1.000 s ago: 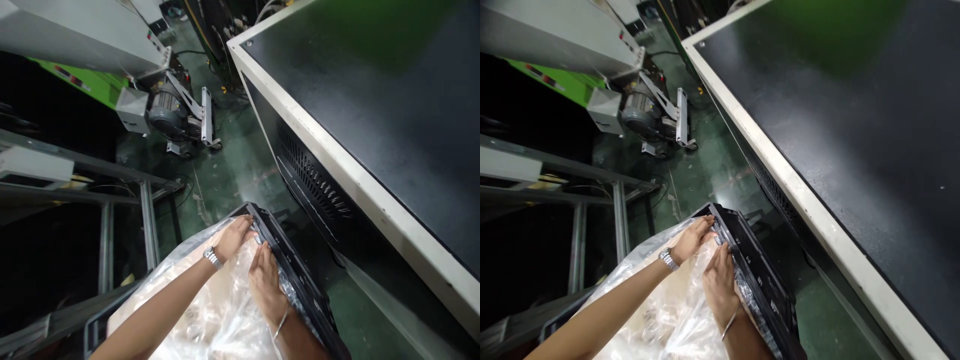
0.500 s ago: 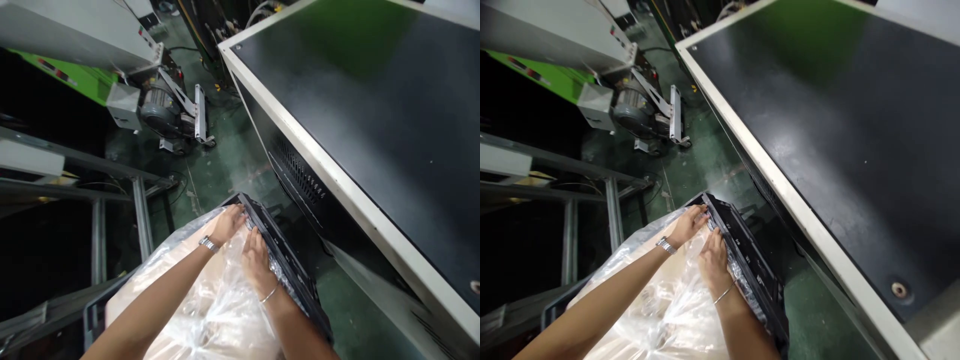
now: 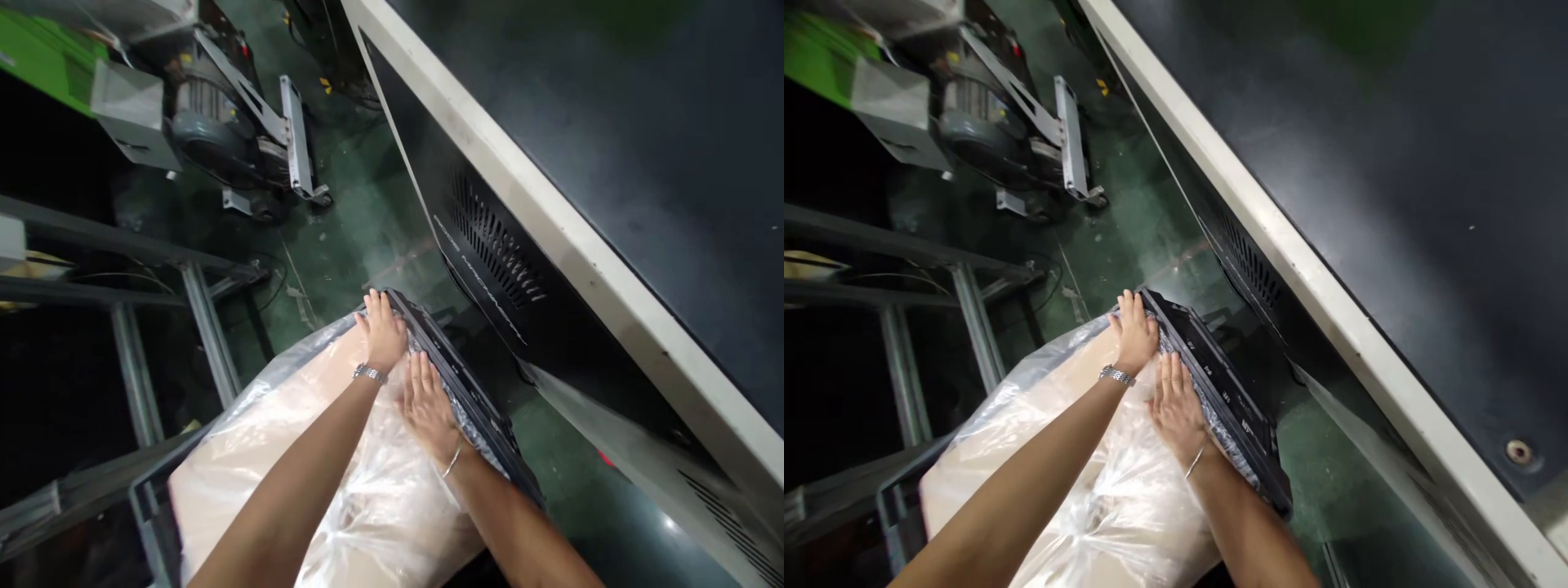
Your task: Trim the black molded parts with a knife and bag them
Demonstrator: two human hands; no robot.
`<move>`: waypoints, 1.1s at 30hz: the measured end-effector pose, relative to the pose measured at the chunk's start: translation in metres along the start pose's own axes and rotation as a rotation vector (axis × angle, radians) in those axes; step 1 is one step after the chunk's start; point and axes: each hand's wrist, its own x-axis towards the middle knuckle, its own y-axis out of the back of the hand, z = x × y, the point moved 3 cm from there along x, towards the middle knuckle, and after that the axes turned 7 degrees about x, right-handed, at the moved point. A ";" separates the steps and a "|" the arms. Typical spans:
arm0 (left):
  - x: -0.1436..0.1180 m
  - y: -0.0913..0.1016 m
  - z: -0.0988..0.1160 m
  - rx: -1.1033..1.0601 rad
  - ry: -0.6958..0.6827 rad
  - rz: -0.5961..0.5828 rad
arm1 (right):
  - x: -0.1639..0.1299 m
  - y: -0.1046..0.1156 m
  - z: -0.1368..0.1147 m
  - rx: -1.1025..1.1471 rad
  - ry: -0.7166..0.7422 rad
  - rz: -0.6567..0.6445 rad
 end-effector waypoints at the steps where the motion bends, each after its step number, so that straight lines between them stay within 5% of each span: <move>1: 0.000 -0.002 0.000 -0.007 0.004 -0.017 | 0.000 -0.002 0.001 0.004 0.013 -0.016; 21: -0.001 -0.013 -0.001 0.035 -0.065 0.048 | 0.012 -0.018 0.011 -0.027 -0.006 -0.097; 27: -0.025 -0.005 -0.020 0.062 -0.262 0.037 | 0.011 -0.008 0.012 -0.037 0.021 -0.095; 33: -0.043 -0.017 -0.019 0.116 -0.391 -0.022 | 0.011 -0.007 0.013 -0.038 0.005 -0.141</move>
